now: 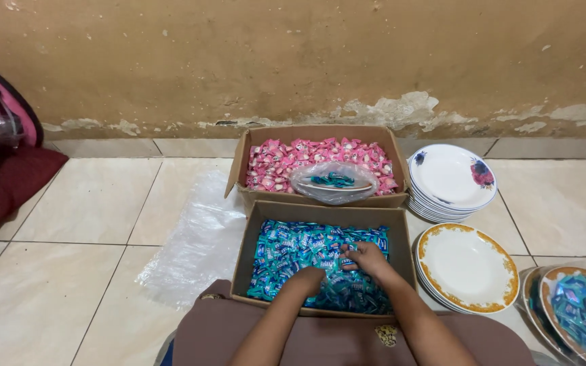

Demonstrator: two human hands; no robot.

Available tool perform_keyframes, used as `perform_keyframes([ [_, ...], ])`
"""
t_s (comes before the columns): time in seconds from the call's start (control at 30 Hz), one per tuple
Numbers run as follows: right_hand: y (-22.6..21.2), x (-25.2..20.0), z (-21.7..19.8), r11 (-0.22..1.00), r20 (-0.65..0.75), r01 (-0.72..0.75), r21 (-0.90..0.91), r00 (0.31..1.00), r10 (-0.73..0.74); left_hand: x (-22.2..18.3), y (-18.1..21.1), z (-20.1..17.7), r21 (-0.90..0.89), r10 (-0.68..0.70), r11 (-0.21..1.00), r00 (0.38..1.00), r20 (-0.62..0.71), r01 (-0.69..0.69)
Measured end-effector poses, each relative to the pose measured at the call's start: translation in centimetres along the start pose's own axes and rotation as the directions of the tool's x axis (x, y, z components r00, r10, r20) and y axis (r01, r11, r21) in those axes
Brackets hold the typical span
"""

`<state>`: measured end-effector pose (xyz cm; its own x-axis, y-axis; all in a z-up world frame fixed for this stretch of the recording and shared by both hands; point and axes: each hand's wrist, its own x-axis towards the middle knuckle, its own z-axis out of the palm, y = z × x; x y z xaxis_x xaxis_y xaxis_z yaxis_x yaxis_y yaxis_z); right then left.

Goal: Packing small blue packets and plates into plastic bags while sitting on the floor

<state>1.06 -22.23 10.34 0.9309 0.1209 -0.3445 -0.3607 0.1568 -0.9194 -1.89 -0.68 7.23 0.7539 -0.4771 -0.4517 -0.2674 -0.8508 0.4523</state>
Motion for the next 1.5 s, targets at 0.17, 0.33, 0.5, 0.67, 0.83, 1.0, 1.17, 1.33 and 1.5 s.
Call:
perform_keyframes([
  [0.17,-1.4,-1.4,-0.1,0.999,0.015,0.035,0.006,0.999,-0.036,-1.6,-0.1,-3.3,-0.554,-0.076,0.828,0.960,-0.268,-0.089],
  [0.33,0.0,-0.1,-0.8,1.000,0.012,0.029,0.013,1.000,-0.029,-1.9,-1.8,-3.0,-0.746,-0.250,0.665,0.931,-0.265,-0.034],
  [0.5,0.1,-0.6,0.3,0.998,-0.052,0.068,-0.006,0.996,-0.069,-1.6,-1.5,-2.5,-0.655,-0.200,0.756,0.958,-0.205,0.017],
  [0.67,-7.0,-2.4,2.2,0.978,-0.147,0.209,0.022,0.968,-0.204,4.3,-5.9,1.9,-0.151,-0.195,0.974,0.961,-0.197,0.166],
  [0.83,-16.3,-1.0,2.9,0.507,-0.045,0.600,-0.619,0.617,-0.786,1.0,-1.4,-1.1,-0.575,-0.479,0.726,0.877,-0.030,0.377],
  [1.0,-16.4,12.0,2.2,0.276,0.124,0.331,-0.902,0.812,-0.570,4.2,-3.8,1.4,-0.025,-0.198,0.980,0.980,-0.007,0.197],
  [1.17,-19.2,9.5,7.5,0.630,0.207,0.466,-0.621,0.873,-0.441,3.1,-3.0,0.9,0.018,-0.132,0.991,0.991,-0.032,0.133],
  [1.33,-18.0,7.7,7.3,0.722,0.300,0.614,-0.319,0.788,-0.537,1.4,-2.4,0.4,0.165,-0.053,0.984,0.997,-0.059,0.062],
  [1.5,-12.9,1.8,3.5,0.226,0.195,0.579,-0.783,0.574,-0.795,3.9,-4.2,3.4,0.260,-0.011,0.963,0.976,-0.216,0.069],
])
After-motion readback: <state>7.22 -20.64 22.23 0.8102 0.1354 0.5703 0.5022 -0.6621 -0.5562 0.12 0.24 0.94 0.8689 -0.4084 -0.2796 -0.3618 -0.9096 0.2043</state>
